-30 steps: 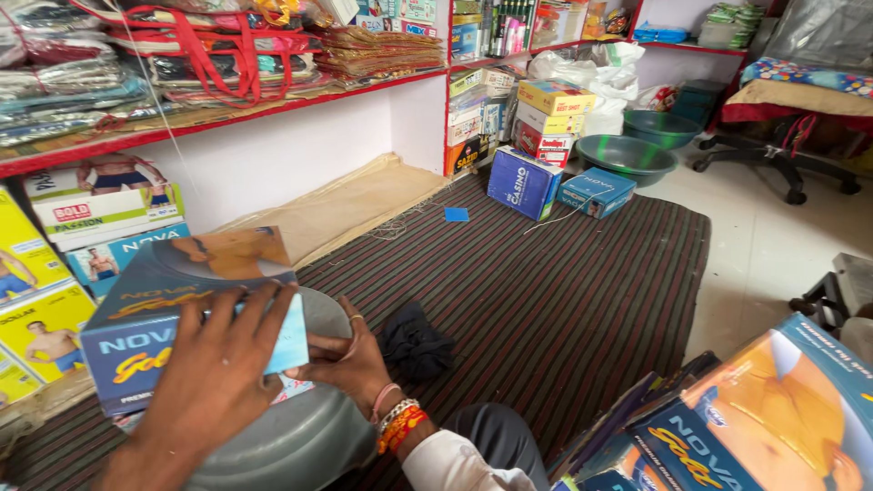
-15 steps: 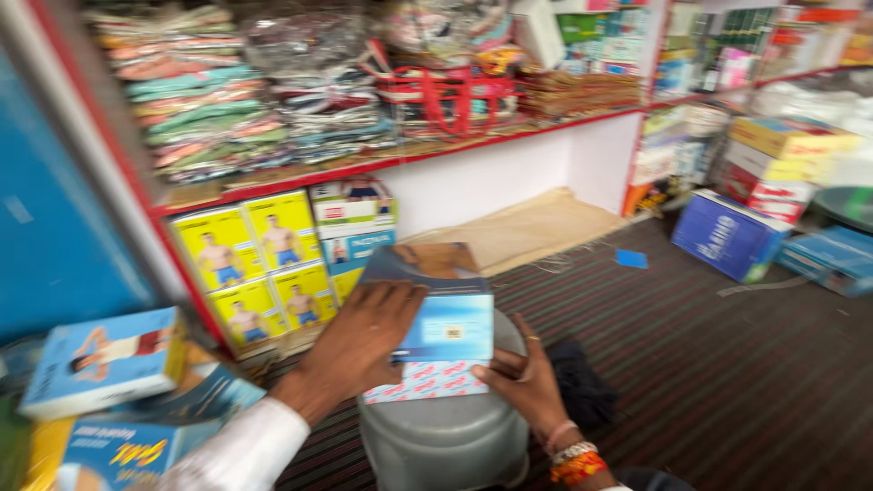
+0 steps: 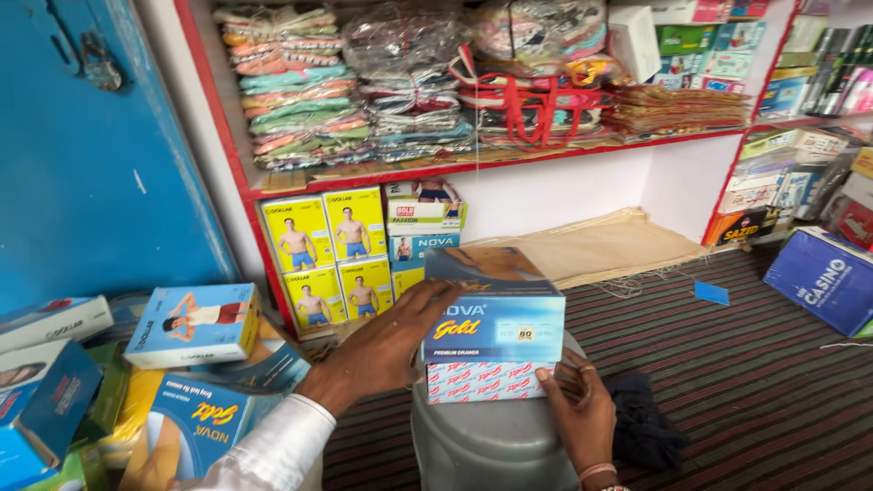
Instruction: The person sits on the floor in a store and packs multiple pairs of men's underwear into their respective boxes. They pick up each pair, fold it, place it inside a box, and then close the box. The person handles several boxes and pairs of underwear, stacking the completed boxes on the floor.
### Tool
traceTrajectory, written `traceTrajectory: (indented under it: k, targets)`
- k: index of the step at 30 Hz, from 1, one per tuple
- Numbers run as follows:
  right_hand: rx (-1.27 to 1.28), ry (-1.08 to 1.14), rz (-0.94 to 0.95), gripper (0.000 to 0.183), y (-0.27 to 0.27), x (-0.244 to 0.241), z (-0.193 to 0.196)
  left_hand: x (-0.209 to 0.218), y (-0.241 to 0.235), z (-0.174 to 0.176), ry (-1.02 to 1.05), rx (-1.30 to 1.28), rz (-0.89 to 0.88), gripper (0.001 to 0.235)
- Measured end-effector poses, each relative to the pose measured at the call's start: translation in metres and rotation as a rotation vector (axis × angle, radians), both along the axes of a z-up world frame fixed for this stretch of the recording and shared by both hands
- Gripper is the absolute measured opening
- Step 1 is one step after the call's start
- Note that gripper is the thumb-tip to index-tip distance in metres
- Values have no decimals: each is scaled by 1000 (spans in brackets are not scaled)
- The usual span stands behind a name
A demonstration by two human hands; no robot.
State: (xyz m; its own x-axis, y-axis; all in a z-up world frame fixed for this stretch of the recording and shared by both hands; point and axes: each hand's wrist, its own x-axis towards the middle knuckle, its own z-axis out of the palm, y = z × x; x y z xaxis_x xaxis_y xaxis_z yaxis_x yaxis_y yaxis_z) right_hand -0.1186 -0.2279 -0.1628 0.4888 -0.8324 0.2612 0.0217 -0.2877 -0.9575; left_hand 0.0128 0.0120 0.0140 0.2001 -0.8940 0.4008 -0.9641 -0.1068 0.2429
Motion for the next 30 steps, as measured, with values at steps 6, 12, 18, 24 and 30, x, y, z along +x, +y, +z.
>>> traceTrajectory:
  k: [6, 12, 18, 24, 30]
  targets:
    - [-195, -133, -10, 103, 19, -1, 18, 11, 6, -7, 73, -47, -3, 100]
    - [-994, -122, -75, 129, 25, 4, 74, 20, 5, -20, 36, -119, -58, 100]
    - [-1327, 375, 194, 105, 23, 14, 133, 22, 6, -31, 43, -157, -99, 104]
    - [-1497, 205, 274, 105, 34, 16, 150, 24, 1, -36, 207, -215, -137, 107]
    - [-1443, 319, 472, 99, 34, 41, 158, 20, 7, -36, 214, -221, -39, 107]
